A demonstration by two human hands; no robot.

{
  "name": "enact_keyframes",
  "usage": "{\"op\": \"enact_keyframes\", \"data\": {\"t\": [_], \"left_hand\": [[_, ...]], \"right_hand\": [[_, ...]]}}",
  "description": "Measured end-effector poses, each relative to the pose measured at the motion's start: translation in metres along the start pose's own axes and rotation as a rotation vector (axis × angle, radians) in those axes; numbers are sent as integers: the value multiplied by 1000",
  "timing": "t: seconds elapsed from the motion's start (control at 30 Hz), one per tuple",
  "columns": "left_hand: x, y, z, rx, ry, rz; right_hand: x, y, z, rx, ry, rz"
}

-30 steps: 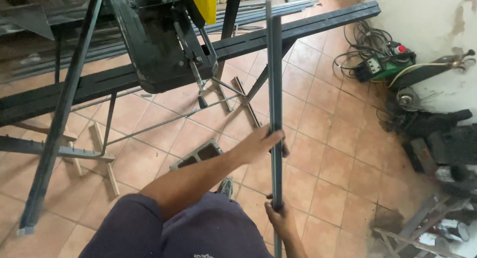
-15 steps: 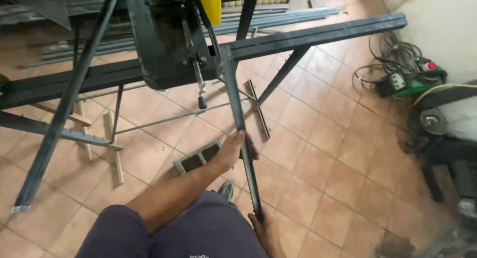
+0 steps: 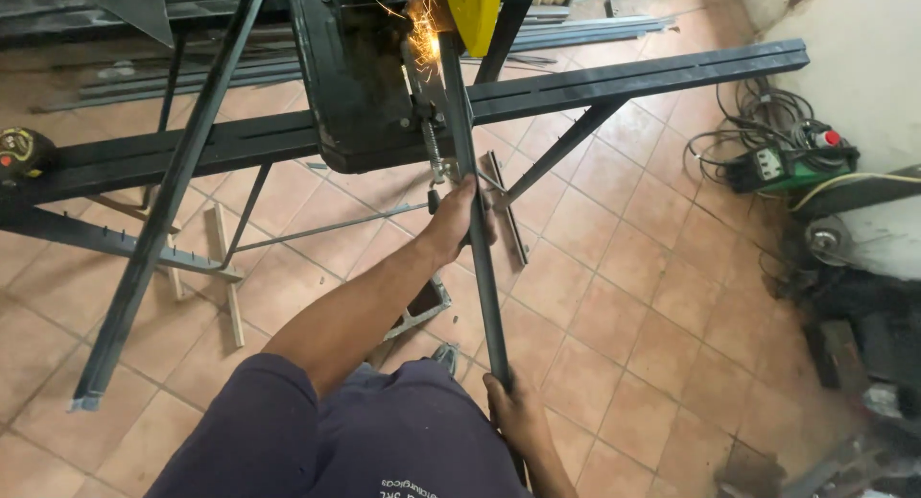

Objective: Cutting metal bars into smaller sections using a chop saw on a workbench

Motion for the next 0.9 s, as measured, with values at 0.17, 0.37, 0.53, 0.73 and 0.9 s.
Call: {"op": "enact_keyframes", "data": {"t": [0.17, 0.37, 0.53, 0.73, 0.9], "left_hand": [[22, 1, -3, -53, -6, 0], [22, 5, 1, -70, -66, -2], [17, 5, 12, -53, -22, -58], [17, -5, 19, 16, 7, -43], [14, -2, 21, 55, 59, -32]], "right_hand": [[-11, 7, 16, 48, -34, -7], [8, -4, 12, 58, -93, -67], [-2, 6, -9, 63, -79, -71], [-19, 8, -21, 50, -101, -68], [-14, 4, -25, 52, -43, -95]]}}
Point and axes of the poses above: each hand's wrist, its own y-axis away from the middle knuckle, its own z-axis out of the palm, x = y × z, the point moved 1 cm from there along -y, towards the middle knuckle, and after that the axes turned 6 degrees about z, right-handed, at the moved point
